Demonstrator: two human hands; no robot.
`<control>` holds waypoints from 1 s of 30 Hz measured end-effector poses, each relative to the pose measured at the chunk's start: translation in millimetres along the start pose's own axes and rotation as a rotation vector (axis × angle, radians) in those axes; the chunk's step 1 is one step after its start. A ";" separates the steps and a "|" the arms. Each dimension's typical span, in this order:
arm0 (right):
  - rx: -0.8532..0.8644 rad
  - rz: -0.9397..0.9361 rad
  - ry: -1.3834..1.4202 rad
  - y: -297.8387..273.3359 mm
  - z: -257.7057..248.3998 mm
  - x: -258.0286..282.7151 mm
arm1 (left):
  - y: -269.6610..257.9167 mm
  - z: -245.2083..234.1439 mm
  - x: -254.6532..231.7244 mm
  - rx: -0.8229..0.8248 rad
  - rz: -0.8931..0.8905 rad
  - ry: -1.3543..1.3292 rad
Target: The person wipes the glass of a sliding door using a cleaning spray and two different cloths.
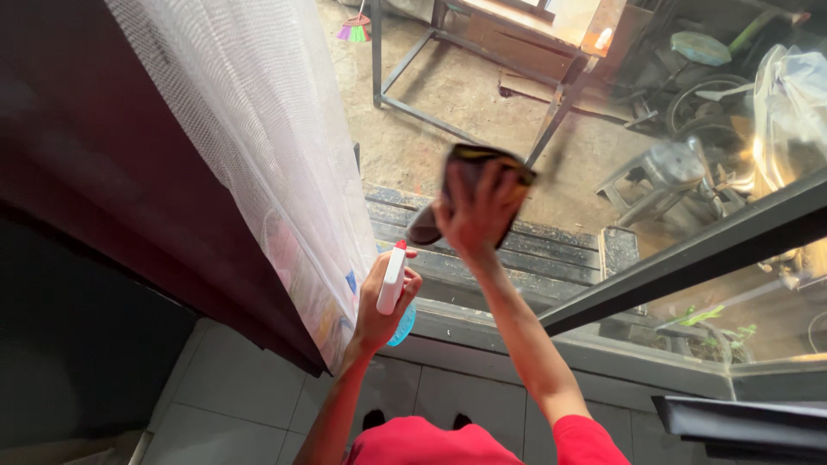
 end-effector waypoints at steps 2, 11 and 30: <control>0.081 -0.177 -0.016 -13.4 12.2 31.4 | 0.5 1.7 -1.2 -0.015 0.084 0.046; 0.064 -0.062 0.102 -88.0 15.8 -24.3 | -6.9 13.7 -13.1 0.043 -0.006 -0.055; 0.025 -0.111 0.129 -38.1 -22.9 -71.5 | -9.0 71.5 -28.4 0.065 -0.038 -0.039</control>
Point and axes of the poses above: each hand's wrist, its own y-axis towards the middle knuckle, its own z-axis out of the palm, x = y × z, the point moved 5 cm from there along y, towards the middle knuckle, and after that the axes turned 3 degrees about x, right-handed, at the moved point
